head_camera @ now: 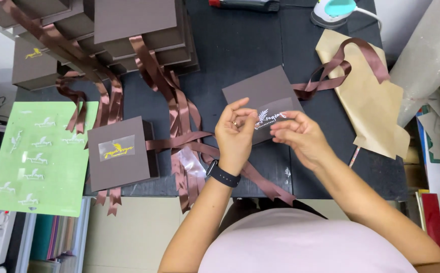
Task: Applying logo stickers to gift boxes and securing them with a mini heat press.
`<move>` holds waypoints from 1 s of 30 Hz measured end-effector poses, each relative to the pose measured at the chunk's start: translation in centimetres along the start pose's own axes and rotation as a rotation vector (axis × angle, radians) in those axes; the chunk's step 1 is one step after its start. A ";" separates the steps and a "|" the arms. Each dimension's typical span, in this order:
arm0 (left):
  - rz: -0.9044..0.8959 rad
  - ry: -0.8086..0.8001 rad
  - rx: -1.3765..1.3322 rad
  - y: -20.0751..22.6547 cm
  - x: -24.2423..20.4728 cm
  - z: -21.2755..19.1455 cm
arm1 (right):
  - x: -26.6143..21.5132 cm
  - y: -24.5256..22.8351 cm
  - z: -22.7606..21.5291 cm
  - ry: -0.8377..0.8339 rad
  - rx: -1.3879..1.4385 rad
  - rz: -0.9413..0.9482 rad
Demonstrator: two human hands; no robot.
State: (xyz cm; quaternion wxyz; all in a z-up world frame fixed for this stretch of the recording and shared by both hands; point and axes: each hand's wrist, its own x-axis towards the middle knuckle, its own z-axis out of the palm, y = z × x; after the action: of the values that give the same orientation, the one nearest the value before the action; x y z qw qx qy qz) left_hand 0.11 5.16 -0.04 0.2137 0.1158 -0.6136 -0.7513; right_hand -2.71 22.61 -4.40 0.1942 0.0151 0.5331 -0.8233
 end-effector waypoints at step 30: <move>-0.008 0.089 -0.059 0.8 -1.3 -1.0 | 1.1 3.3 2.2 0.147 -0.136 -0.092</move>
State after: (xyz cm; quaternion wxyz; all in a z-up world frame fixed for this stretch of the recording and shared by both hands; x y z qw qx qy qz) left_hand 1.87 4.76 0.41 0.2411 0.1454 -0.5805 -0.7640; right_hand -2.22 19.11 -6.60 0.1169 0.0379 0.6007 -0.7900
